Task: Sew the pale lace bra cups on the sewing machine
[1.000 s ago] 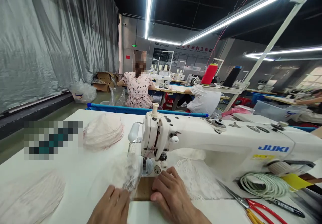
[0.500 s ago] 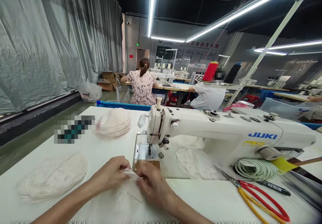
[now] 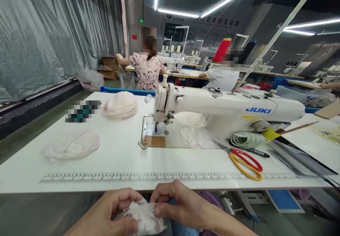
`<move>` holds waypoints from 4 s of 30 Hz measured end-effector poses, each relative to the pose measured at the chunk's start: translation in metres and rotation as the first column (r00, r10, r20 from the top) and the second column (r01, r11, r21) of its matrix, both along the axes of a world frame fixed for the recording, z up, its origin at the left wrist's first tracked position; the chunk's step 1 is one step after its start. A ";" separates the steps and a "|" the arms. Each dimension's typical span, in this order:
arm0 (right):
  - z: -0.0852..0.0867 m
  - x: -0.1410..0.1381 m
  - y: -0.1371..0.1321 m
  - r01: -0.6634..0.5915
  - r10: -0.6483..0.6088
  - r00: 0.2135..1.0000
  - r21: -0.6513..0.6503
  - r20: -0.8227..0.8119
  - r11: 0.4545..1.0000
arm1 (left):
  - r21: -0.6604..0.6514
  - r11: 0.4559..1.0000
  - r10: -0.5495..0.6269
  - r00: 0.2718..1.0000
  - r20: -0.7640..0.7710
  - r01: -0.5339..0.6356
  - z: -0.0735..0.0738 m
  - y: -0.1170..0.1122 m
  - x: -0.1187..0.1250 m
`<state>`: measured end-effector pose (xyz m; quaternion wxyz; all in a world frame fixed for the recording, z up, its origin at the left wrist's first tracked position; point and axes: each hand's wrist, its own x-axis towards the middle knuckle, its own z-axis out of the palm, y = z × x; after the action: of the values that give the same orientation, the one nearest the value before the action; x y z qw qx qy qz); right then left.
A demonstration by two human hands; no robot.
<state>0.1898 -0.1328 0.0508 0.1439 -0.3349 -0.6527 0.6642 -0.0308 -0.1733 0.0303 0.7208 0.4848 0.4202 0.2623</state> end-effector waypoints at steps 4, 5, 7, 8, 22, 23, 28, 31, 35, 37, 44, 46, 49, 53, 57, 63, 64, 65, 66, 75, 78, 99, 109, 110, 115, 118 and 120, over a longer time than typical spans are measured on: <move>-0.017 0.007 -0.028 0.050 -0.054 0.998 0.106 0.027 0.993 | -0.003 1.000 -0.012 0.994 -0.108 0.011 -0.009 -0.021 0.011; -0.022 0.009 -0.034 0.072 -0.075 0.997 0.105 0.025 0.992 | 0.005 1.000 -0.013 0.991 -0.131 0.014 -0.011 -0.025 0.013; -0.033 0.011 -0.043 0.114 -0.117 0.993 0.100 0.019 0.988 | 0.014 1.000 -0.014 0.987 -0.159 0.017 -0.015 -0.032 0.016; -0.038 0.012 -0.048 0.126 -0.127 0.992 0.084 0.010 0.988 | 0.012 1.000 -0.015 0.986 -0.165 0.017 -0.018 -0.035 0.018; -0.069 0.015 -0.065 0.142 -0.147 0.986 -0.063 -0.082 0.988 | -0.172 0.985 -0.045 0.993 -0.107 0.026 -0.035 -0.053 0.029; -0.070 0.015 -0.064 0.132 -0.139 0.986 -0.080 -0.088 0.988 | -0.179 0.984 -0.035 0.993 -0.109 0.015 -0.035 -0.053 0.030; -0.074 0.018 -0.063 0.071 -0.092 0.988 -0.162 -0.124 0.984 | -0.123 0.992 -0.006 0.991 -0.137 -0.011 -0.042 -0.053 0.029; -0.074 0.018 -0.065 0.044 -0.062 0.991 -0.138 -0.123 0.989 | -0.123 0.992 -0.033 0.985 -0.170 0.012 -0.047 -0.053 0.025; -0.073 0.014 -0.067 0.075 -0.086 0.994 -0.158 -0.065 0.985 | -0.150 0.989 -0.039 0.974 -0.222 0.006 -0.053 -0.053 0.021; -0.073 0.012 -0.067 0.085 -0.096 0.994 -0.213 -0.042 0.973 | -0.151 0.988 -0.020 0.977 -0.213 -0.013 -0.055 -0.054 0.020; -0.077 0.016 -0.062 -0.004 -0.011 0.997 -0.185 -0.081 0.983 | -0.084 0.994 -0.089 0.961 -0.263 0.069 -0.057 -0.052 0.023; -0.079 0.017 -0.063 -0.026 0.010 0.995 -0.174 -0.096 0.984 | -0.036 0.999 -0.047 0.950 -0.310 0.038 -0.056 -0.051 0.023; -0.083 0.016 -0.067 0.002 -0.011 0.997 -0.122 -0.076 0.993 | -0.059 0.998 -0.050 0.949 -0.310 0.033 -0.057 -0.051 0.024; -0.083 0.013 -0.069 0.039 -0.042 0.999 -0.153 -0.013 0.987 | -0.072 0.997 -0.026 0.952 -0.306 0.004 -0.062 -0.051 0.023; -0.080 0.015 -0.065 -0.035 0.021 0.997 -0.207 -0.070 0.978 | -0.089 0.995 -0.056 0.966 -0.252 0.035 -0.063 -0.049 0.021; -0.080 0.021 -0.060 -0.149 0.126 0.981 -0.154 -0.149 0.977 | -0.065 0.997 -0.070 0.942 -0.327 0.051 -0.056 -0.050 0.020; -0.080 0.020 -0.061 -0.160 0.139 0.979 -0.139 -0.148 0.977 | -0.052 0.998 -0.049 0.930 -0.364 0.033 -0.057 -0.051 0.020; -0.081 0.019 -0.061 -0.157 0.140 0.981 -0.127 -0.136 0.979 | -0.049 0.999 -0.041 0.918 -0.393 0.024 -0.059 -0.052 0.020; -0.081 0.017 -0.062 -0.140 0.126 0.986 -0.121 -0.113 0.983 | -0.048 0.999 -0.041 0.908 -0.418 0.022 -0.061 -0.052 0.020; -0.088 0.016 -0.062 -0.050 0.023 0.996 -0.323 -0.086 0.945 | -0.073 0.996 -0.069 0.952 -0.299 0.049 -0.063 -0.051 0.016; -0.090 0.016 -0.062 -0.077 0.055 0.995 -0.283 -0.085 0.956 | -0.078 0.996 -0.052 0.972 -0.230 0.035 -0.060 -0.051 0.018; -0.091 0.017 -0.065 -0.011 -0.028 0.993 -0.336 -0.112 0.942 | -0.151 0.987 0.026 0.974 -0.226 -0.062 -0.052 -0.053 0.015; -0.091 0.024 -0.064 -0.067 0.024 0.991 -0.330 -0.132 0.942 | -0.225 0.963 0.086 0.960 -0.267 -0.149 -0.050 -0.054 0.017; -0.090 0.023 -0.064 -0.062 0.023 0.992 -0.315 -0.126 0.947 | -0.221 0.963 0.092 0.957 -0.273 -0.156 -0.050 -0.054 0.017; -0.087 0.014 -0.068 0.064 -0.065 0.998 -0.162 0.000 0.985 | -0.206 0.959 0.129 0.946 -0.298 -0.196 -0.050 -0.055 0.020; -0.087 0.011 -0.070 0.097 -0.094 0.995 -0.138 0.027 0.986 | -0.189 0.959 0.147 0.943 -0.300 -0.209 -0.047 -0.054 0.020; -0.086 0.013 -0.069 0.074 -0.073 0.997 -0.152 0.008 0.986 | -0.206 0.965 0.104 0.956 -0.275 -0.164 -0.046 -0.052 0.019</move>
<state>0.2027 -0.2020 -0.0348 0.1418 -0.3695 -0.5875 0.7058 -0.0120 -0.2256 -0.0155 0.6901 0.4002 0.5707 0.1949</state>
